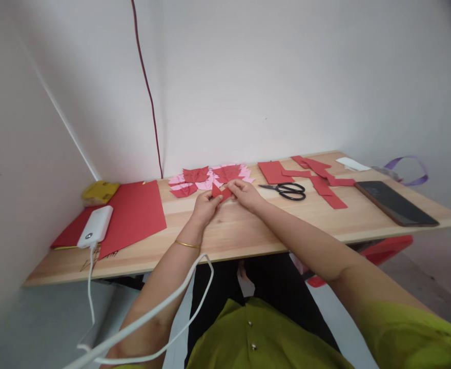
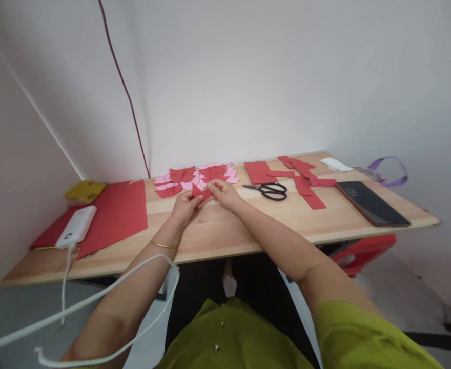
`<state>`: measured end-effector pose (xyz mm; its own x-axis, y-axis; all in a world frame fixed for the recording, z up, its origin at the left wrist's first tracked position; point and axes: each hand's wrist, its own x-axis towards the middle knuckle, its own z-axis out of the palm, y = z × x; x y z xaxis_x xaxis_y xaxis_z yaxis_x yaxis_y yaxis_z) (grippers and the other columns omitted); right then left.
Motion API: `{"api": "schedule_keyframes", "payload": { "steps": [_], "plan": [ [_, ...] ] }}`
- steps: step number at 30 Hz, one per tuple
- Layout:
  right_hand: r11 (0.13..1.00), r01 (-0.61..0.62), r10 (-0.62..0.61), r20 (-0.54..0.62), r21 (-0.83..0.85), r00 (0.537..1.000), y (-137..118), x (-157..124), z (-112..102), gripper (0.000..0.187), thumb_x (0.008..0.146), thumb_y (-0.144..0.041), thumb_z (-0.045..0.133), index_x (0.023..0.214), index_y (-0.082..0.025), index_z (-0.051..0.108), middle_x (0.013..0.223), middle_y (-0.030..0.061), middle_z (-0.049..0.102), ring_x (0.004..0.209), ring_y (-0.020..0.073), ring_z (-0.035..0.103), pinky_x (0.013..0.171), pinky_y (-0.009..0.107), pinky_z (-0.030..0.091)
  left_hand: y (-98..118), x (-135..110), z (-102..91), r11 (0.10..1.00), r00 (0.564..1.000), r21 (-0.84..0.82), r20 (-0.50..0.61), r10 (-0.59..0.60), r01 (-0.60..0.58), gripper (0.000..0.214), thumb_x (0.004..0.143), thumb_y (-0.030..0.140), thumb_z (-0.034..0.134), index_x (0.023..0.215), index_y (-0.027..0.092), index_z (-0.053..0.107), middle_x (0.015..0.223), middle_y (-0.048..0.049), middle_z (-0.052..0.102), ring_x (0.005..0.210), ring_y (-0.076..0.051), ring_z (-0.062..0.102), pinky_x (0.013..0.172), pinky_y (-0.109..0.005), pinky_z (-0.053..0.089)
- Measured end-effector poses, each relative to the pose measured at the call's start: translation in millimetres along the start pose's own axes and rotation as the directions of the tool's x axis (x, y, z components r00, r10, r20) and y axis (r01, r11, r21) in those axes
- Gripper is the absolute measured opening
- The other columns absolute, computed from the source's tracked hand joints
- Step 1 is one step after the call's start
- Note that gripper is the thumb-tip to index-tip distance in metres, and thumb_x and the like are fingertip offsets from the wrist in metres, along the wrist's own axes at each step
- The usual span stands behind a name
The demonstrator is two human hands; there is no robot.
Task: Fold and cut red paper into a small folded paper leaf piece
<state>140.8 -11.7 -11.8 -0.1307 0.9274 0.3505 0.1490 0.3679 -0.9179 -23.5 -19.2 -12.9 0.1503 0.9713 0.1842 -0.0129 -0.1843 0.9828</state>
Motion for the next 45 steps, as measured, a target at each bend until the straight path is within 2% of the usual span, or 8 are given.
{"api": "schedule_keyframes", "payload": {
  "steps": [5, 10, 16, 21, 25, 29, 39, 45],
  "plan": [
    [0.988, 0.087, -0.101, 0.113, 0.128, 0.988, 4, 0, 3, 0.027, 0.071, -0.042, 0.069, 0.08, -0.018, 0.063, 0.083, 0.0026, 0.067, 0.08, 0.0165, 0.061, 0.078, 0.03, 0.047, -1, 0, -1.2, 1.0, 0.998, 0.003, 0.058, 0.011, -0.011, 0.03, 0.066, 0.039, 0.072, 0.076, 0.011, 0.065, 0.052, 0.0044, 0.048, 0.048, -0.007, 0.038, 0.049, -0.022, 0.027],
    [0.993, 0.112, -0.114, 0.073, 0.038, 0.991, 2, -1, 5, 0.026, 0.076, -0.043, 0.063, 0.075, -0.017, 0.063, 0.08, 0.0015, 0.067, 0.075, 0.0154, 0.06, 0.075, 0.029, 0.047, 1, -1, -1.9, 0.998, 0.997, 0.064, 0.068, 0.018, -0.023, 0.024, 0.068, 0.034, 0.07, 0.074, 0.012, 0.064, 0.05, 0.0045, 0.048, 0.047, -0.008, 0.038, 0.049, -0.022, 0.027],
    [1.0, -0.02, 0.02, 0.058, -0.001, 0.998, 2, -1, 3, 0.039, 0.084, -0.052, 0.05, 0.085, -0.017, 0.066, 0.075, 0.0009, 0.066, 0.059, 0.012, 0.053, 0.059, 0.025, 0.043, -2, -1, -1.3, 0.998, 0.997, 0.051, 0.075, 0.022, -0.026, 0.022, 0.069, 0.032, 0.069, 0.077, 0.012, 0.065, 0.051, 0.0045, 0.049, 0.047, -0.008, 0.038, 0.049, -0.022, 0.028],
    [0.999, 0.029, -0.033, 0.134, 0.032, 0.99, 6, 0, 4, 0.032, 0.077, -0.047, 0.062, 0.083, -0.016, 0.063, 0.083, 0.0022, 0.067, 0.073, 0.0139, 0.057, 0.068, 0.026, 0.046, 0, 0, 0.7, 0.999, 1.0, -0.045, 0.023, 0.003, -0.002, 0.025, 0.064, 0.034, 0.073, 0.073, 0.012, 0.064, 0.054, 0.0033, 0.052, 0.049, -0.008, 0.041, 0.05, -0.022, 0.03],
    [0.998, 0.061, -0.059, 0.17, -0.004, 0.984, 3, -2, 4, 0.031, 0.081, -0.046, 0.056, 0.082, -0.016, 0.062, 0.077, 0.0021, 0.064, 0.068, 0.0138, 0.055, 0.063, 0.025, 0.045, 1, 0, 0.0, 0.996, 0.999, -0.086, 0.033, -0.007, 0.01, 0.023, 0.064, 0.031, 0.073, 0.073, 0.012, 0.065, 0.055, 0.0029, 0.054, 0.049, -0.008, 0.043, 0.05, -0.022, 0.031],
    [0.993, 0.115, -0.112, 0.22, 0.001, 0.969, -4, -4, 3, 0.03, 0.086, -0.044, 0.052, 0.083, -0.016, 0.062, 0.081, 0.0038, 0.067, 0.072, 0.0152, 0.058, 0.067, 0.027, 0.046, -3, 2, -2.4, 0.997, 0.998, -0.08, 0.06, 0.006, -0.002, 0.02, 0.066, 0.029, 0.071, 0.073, 0.012, 0.064, 0.051, 0.0039, 0.051, 0.049, -0.008, 0.042, 0.051, -0.022, 0.031],
    [0.996, 0.072, -0.079, 0.184, 0.045, 0.98, -1, -2, 4, 0.026, 0.08, -0.04, 0.059, 0.088, -0.016, 0.065, 0.092, 0.004, 0.07, 0.089, 0.0194, 0.063, 0.083, 0.032, 0.048, 1, 2, -0.3, 0.993, 1.0, -0.114, -0.003, 0.009, -0.009, 0.022, 0.063, 0.031, 0.073, 0.07, 0.013, 0.063, 0.055, 0.0033, 0.052, 0.049, -0.007, 0.042, 0.051, -0.022, 0.033],
    [0.987, 0.161, -0.154, 0.184, -0.023, 0.971, 0, -2, 3, 0.022, 0.082, -0.033, 0.056, 0.092, -0.016, 0.066, 0.095, 0.0046, 0.069, 0.091, 0.0203, 0.062, 0.085, 0.034, 0.048, -1, 1, -0.4, 0.992, 1.0, -0.124, 0.017, -0.022, 0.024, 0.023, 0.063, 0.031, 0.073, 0.071, 0.012, 0.063, 0.055, 0.0027, 0.053, 0.048, -0.007, 0.042, 0.05, -0.022, 0.032]
  ]
}}
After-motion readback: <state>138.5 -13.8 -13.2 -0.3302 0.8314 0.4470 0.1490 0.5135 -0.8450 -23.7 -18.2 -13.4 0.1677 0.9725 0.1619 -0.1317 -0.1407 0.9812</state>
